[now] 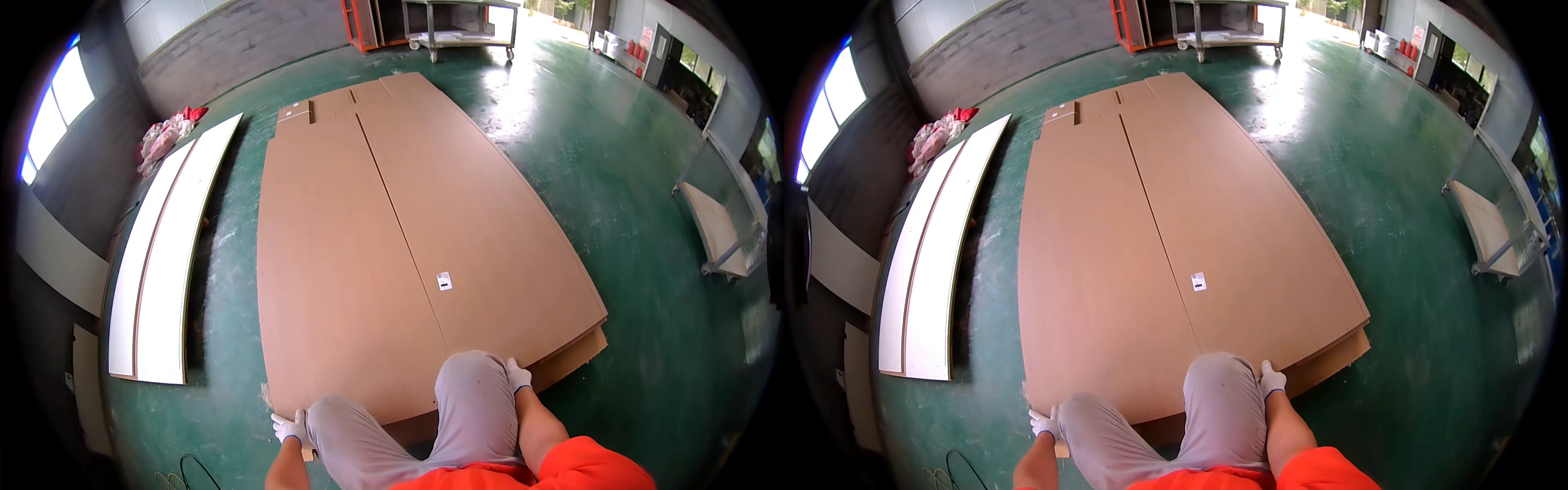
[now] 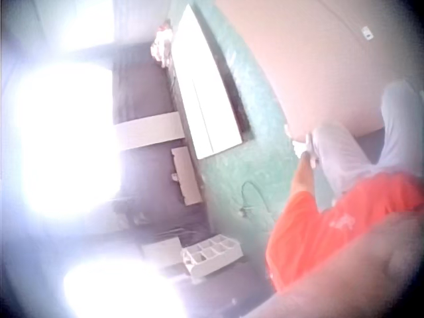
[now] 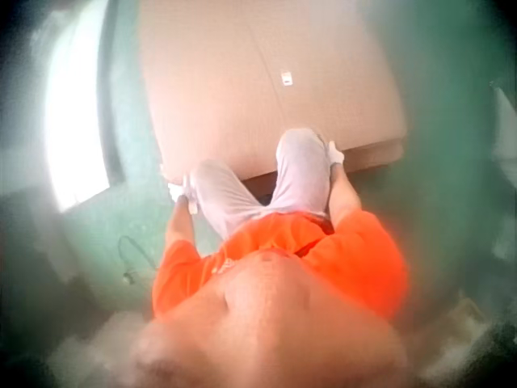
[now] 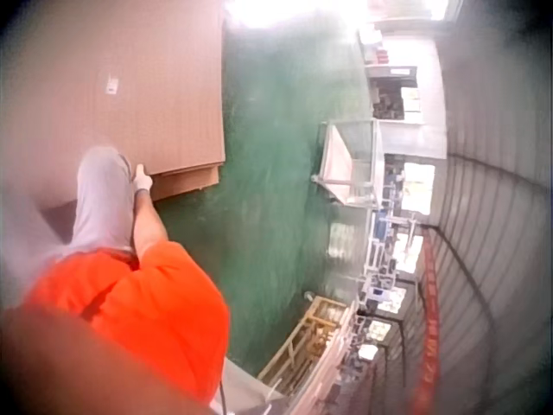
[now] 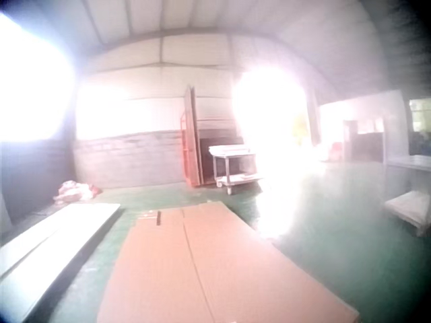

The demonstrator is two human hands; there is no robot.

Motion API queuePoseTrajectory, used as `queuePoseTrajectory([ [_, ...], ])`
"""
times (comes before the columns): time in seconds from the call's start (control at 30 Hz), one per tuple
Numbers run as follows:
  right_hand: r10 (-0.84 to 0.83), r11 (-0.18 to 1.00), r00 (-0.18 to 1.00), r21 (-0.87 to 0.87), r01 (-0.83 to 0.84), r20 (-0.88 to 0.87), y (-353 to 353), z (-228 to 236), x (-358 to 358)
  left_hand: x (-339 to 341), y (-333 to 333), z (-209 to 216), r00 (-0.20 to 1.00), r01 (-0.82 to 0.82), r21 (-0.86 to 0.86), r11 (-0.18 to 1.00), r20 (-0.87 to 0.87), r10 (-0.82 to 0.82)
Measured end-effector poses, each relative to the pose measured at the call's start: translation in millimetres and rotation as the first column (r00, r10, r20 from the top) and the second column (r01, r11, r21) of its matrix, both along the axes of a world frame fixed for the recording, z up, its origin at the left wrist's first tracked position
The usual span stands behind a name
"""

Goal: The person wraps a white plastic strap around a long wooden panel, pulls it tight, and then moves large wooden boards from a work table to a stack on the floor.

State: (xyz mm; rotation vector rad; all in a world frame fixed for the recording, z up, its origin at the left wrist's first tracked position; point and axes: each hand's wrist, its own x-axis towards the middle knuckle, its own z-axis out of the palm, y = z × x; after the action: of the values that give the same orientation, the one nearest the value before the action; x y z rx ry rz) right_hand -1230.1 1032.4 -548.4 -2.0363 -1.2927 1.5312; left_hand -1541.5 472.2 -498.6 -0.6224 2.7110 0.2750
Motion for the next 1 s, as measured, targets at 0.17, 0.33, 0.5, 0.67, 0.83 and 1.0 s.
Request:
queuePoseTrajectory([
  [0.17,0.111,0.987,0.971,0.094,-0.133,0.21,9,-3,2,-2,5,5,0.999,-0.014,0.051,0.999,0.047,0.011],
  [0.33,0.343,0.902,0.721,0.002,-0.431,0.603,-5,69,-27,9,18,36,0.985,-0.068,-0.002,0.998,0.16,0.068],
  [0.5,0.641,0.749,0.539,-0.292,-0.595,0.547,38,14,-12,0,17,-1,0.965,0.068,-0.106,0.992,0.259,-0.039],
  [0.67,0.62,0.783,0.572,-0.383,-0.489,0.537,44,-20,-24,1,15,1,0.943,0.03,-0.094,0.995,0.332,0.003],
  [0.83,0.883,0.373,0.002,-0.698,-0.611,0.47,36,-21,-41,-6,1,-6,0.928,0.017,-0.114,0.993,0.371,0.027],
  [1.0,0.444,-0.256,-0.892,-0.943,-0.215,0.082,87,-107,5,-16,27,-18,0.912,0.102,-0.098,0.99,0.407,-0.054],
])
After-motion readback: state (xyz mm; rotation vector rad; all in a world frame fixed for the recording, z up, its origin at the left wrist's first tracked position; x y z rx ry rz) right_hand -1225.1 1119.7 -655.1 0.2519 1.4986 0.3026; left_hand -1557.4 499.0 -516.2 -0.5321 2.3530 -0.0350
